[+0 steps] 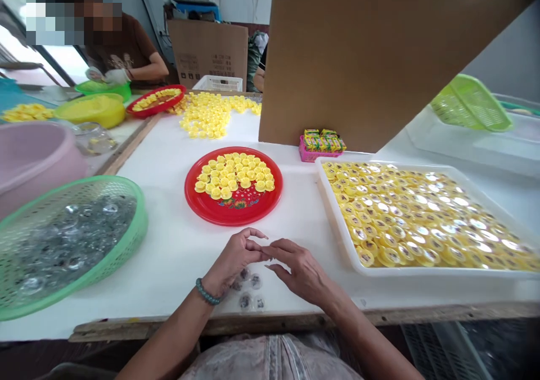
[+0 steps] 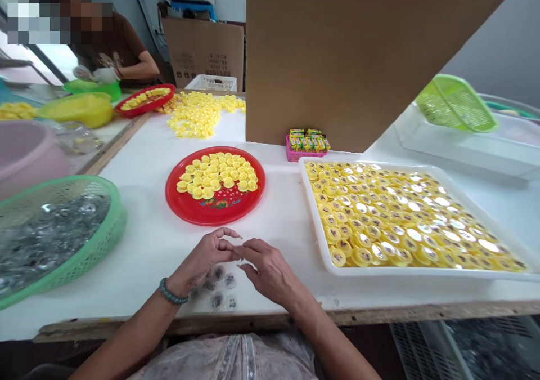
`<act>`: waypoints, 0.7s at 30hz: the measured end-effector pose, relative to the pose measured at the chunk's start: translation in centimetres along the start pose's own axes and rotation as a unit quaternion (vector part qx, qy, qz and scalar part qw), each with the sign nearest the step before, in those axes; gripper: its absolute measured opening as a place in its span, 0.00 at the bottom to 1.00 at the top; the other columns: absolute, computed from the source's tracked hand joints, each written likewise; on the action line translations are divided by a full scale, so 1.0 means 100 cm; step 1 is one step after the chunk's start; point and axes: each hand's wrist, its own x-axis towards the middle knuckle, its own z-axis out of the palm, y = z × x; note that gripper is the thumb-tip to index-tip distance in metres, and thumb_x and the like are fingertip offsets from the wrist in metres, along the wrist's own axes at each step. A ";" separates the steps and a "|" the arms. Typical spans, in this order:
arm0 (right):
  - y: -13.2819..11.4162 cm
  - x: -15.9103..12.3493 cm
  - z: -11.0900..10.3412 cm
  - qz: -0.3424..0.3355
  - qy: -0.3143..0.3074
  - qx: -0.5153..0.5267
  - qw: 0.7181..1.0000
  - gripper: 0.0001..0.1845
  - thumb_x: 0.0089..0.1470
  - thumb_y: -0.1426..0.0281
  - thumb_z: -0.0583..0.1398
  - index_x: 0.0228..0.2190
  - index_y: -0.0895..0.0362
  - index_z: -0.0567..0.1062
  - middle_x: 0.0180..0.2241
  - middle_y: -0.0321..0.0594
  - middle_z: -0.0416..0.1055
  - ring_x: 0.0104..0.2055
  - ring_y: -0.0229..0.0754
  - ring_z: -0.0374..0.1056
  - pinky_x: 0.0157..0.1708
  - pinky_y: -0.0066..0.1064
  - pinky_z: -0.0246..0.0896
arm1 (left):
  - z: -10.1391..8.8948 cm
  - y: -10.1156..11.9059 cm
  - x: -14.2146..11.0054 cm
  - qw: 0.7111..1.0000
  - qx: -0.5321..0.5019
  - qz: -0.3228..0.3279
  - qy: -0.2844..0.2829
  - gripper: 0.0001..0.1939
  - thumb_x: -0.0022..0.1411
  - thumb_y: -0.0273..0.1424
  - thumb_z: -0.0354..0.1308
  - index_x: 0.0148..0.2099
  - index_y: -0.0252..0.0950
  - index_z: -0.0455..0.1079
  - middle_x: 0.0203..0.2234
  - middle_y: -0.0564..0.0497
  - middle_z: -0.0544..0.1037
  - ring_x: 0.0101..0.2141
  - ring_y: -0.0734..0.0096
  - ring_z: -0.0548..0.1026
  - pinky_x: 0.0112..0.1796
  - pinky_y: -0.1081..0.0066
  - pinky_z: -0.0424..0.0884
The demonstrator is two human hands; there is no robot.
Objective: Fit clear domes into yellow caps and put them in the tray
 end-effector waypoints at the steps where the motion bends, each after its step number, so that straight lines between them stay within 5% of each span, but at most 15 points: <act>1: 0.000 0.001 0.000 -0.005 -0.010 0.005 1.000 0.19 0.53 0.77 0.58 0.47 0.51 0.70 0.41 0.40 0.70 0.43 0.40 0.67 0.43 0.32 0.63 | -0.001 0.001 0.001 1.000 0.005 -0.006 -0.013 0.22 0.45 0.27 0.67 0.42 0.33 0.64 0.25 0.48 0.78 0.29 0.67 0.75 0.34 0.69 0.67; 4: 0.002 0.002 0.003 0.020 -0.005 0.003 1.000 0.15 0.52 0.76 0.58 0.42 0.52 0.72 0.37 0.39 0.71 0.38 0.40 0.68 0.37 0.31 0.64 | -0.008 0.007 0.004 0.997 0.074 -0.002 -0.033 0.21 0.47 0.30 0.66 0.43 0.34 0.65 0.25 0.48 0.78 0.30 0.65 0.75 0.34 0.69 0.66; 7: 0.009 0.000 0.009 0.059 0.042 -0.003 0.997 0.12 0.53 0.73 0.59 0.41 0.53 0.71 0.35 0.40 0.70 0.33 0.39 0.68 0.31 0.29 0.65 | -0.024 0.026 0.015 0.961 0.264 0.077 0.040 0.17 0.49 0.34 0.64 0.42 0.36 0.68 0.28 0.48 0.77 0.31 0.63 0.74 0.33 0.68 0.66; 9: 0.013 -0.002 0.014 0.078 0.071 -0.004 0.994 0.11 0.52 0.72 0.60 0.40 0.53 0.70 0.35 0.40 0.70 0.31 0.39 0.68 0.29 0.29 0.64 | -0.040 0.045 0.030 0.877 0.427 0.162 0.147 0.14 0.51 0.35 0.62 0.41 0.37 0.69 0.34 0.46 0.76 0.36 0.60 0.72 0.37 0.65 0.66; 11: 0.015 -0.003 0.018 0.087 0.092 -0.006 0.992 0.11 0.51 0.73 0.60 0.39 0.54 0.70 0.36 0.40 0.70 0.30 0.39 0.67 0.28 0.30 0.64 | -0.058 0.063 0.050 0.763 0.566 0.210 0.232 0.12 0.54 0.33 0.59 0.42 0.36 0.69 0.38 0.44 0.74 0.41 0.55 0.70 0.41 0.62 0.64; 14: 0.016 -0.004 0.021 0.086 0.111 -0.011 0.990 0.11 0.50 0.73 0.61 0.38 0.54 0.69 0.35 0.40 0.69 0.32 0.40 0.67 0.29 0.31 0.64 | -0.078 0.078 0.080 0.643 0.700 0.176 0.257 0.11 0.56 0.30 0.56 0.41 0.31 0.68 0.37 0.39 0.73 0.41 0.52 0.69 0.41 0.61 0.64; 17: 0.017 -0.005 0.019 0.087 0.119 -0.017 0.989 0.11 0.50 0.72 0.62 0.38 0.54 0.69 0.34 0.39 0.69 0.32 0.40 0.67 0.30 0.31 0.65 | -0.083 0.076 0.097 0.605 0.744 0.144 0.245 0.09 0.56 0.28 0.55 0.38 0.29 0.69 0.33 0.38 0.73 0.39 0.50 0.69 0.38 0.61 0.65; 21: 0.019 -0.010 0.013 0.091 0.126 -0.020 0.988 0.11 0.50 0.70 0.62 0.38 0.54 0.69 0.32 0.39 0.69 0.32 0.41 0.68 0.31 0.31 0.65 | -0.078 0.063 0.093 0.604 0.747 0.147 0.235 0.09 0.56 0.25 0.53 0.40 0.29 0.67 0.32 0.38 0.73 0.39 0.50 0.69 0.37 0.61 0.65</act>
